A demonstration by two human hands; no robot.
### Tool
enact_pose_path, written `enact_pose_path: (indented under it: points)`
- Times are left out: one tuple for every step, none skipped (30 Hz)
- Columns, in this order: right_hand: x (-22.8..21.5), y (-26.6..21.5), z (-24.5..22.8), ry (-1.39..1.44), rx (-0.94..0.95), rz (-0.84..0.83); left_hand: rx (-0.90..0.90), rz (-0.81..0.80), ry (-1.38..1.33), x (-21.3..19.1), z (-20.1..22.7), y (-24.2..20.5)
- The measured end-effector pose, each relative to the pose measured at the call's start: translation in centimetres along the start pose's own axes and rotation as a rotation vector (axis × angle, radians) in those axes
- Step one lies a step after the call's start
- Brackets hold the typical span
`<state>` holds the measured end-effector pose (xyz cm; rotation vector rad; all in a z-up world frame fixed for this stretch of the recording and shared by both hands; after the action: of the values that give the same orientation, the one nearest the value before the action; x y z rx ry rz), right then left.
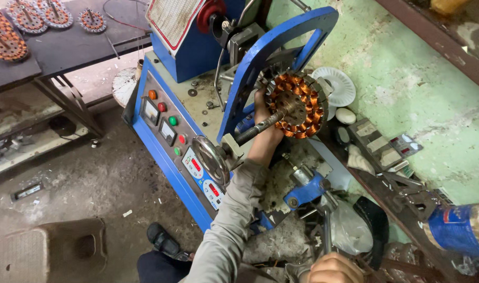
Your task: The person operates a blue stator winding machine to wind copper wire onto a motor stator core. They repeatedly press a green button to start the machine, then manually adjust the copper coils with their fingers while the machine runs. The person uses a red-handled lever to secure the stator and continues the winding process throughout the clip.
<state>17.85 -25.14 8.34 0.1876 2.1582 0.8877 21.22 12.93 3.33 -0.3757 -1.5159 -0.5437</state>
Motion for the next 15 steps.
enact_pose_path:
  points:
    - [-0.7, -0.4, 0.2, 0.050, 0.014, -0.017, 0.000, 0.031, 0.019, -0.2, -0.1, -0.2]
    - [-1.6, -0.6, 0.7, 0.108, 0.049, -0.049, 0.003, 0.060, 0.038, -0.3, -0.2, -0.3]
    - [-2.5, -0.6, 1.1, 0.167, 0.084, -0.080, 0.036, 0.038, 0.042, -0.3, -0.2, -0.5]
    - [-3.0, -0.3, 1.6, 0.221, 0.114, -0.106, 0.068, 0.008, 0.049, -0.1, -0.1, -0.4]
    - [-3.4, 0.4, 2.2, 0.166, 0.013, -0.132, 0.099, -0.023, 0.056, 0.2, 0.2, -0.2]
    - [-3.7, 1.1, 2.5, 0.109, -0.081, -0.164, 0.077, -0.019, 0.034, 0.3, 0.1, -0.2]
    - [-3.3, 2.0, 2.7, 0.052, -0.175, -0.196, 0.056, -0.015, 0.012, 0.3, 0.2, 0.0]
    - [-3.1, 3.0, 2.6, 0.157, -0.174, 0.058, 0.034, -0.008, -0.011, 0.3, 0.2, 0.0]
    - [-2.1, 4.1, 2.5, 0.260, -0.172, 0.312, 0.026, 0.036, -0.002, 0.3, 0.4, 0.1]
    - [-0.7, 5.1, 2.1, 0.361, -0.164, 0.567, 0.018, 0.081, 0.007, 0.1, 0.5, 0.1]
    - [-0.1, 6.2, 1.3, 0.242, -0.075, 0.754, 0.009, 0.127, 0.015, 0.0, 0.5, -0.1]
    - [0.1, 7.5, 0.5, 0.164, -0.020, 0.848, 0.016, 0.097, 0.007, 0.1, 0.7, 0.2]
    - [0.1, 9.0, -0.4, 0.091, 0.043, 0.940, 0.022, 0.067, -0.002, 0.2, 0.9, 0.3]
    - [-0.2, 10.5, -1.3, 0.062, 0.075, 0.939, 0.031, 0.038, -0.011, 0.3, 1.0, 0.4]
    - [-0.5, 12.2, -1.7, 0.055, 0.096, 0.945, 0.044, 0.025, 0.008, 0.4, 1.1, 0.6]
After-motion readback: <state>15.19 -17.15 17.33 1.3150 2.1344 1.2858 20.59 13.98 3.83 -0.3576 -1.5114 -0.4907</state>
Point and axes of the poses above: each hand's wrist, its own y-axis towards the middle knuckle, its own x-axis out of the palm, z = x × y, the point moved 1 cm from there along y, towards the middle knuckle, and after that the axes turned 5 degrees about -z, right-handed, at the moved point
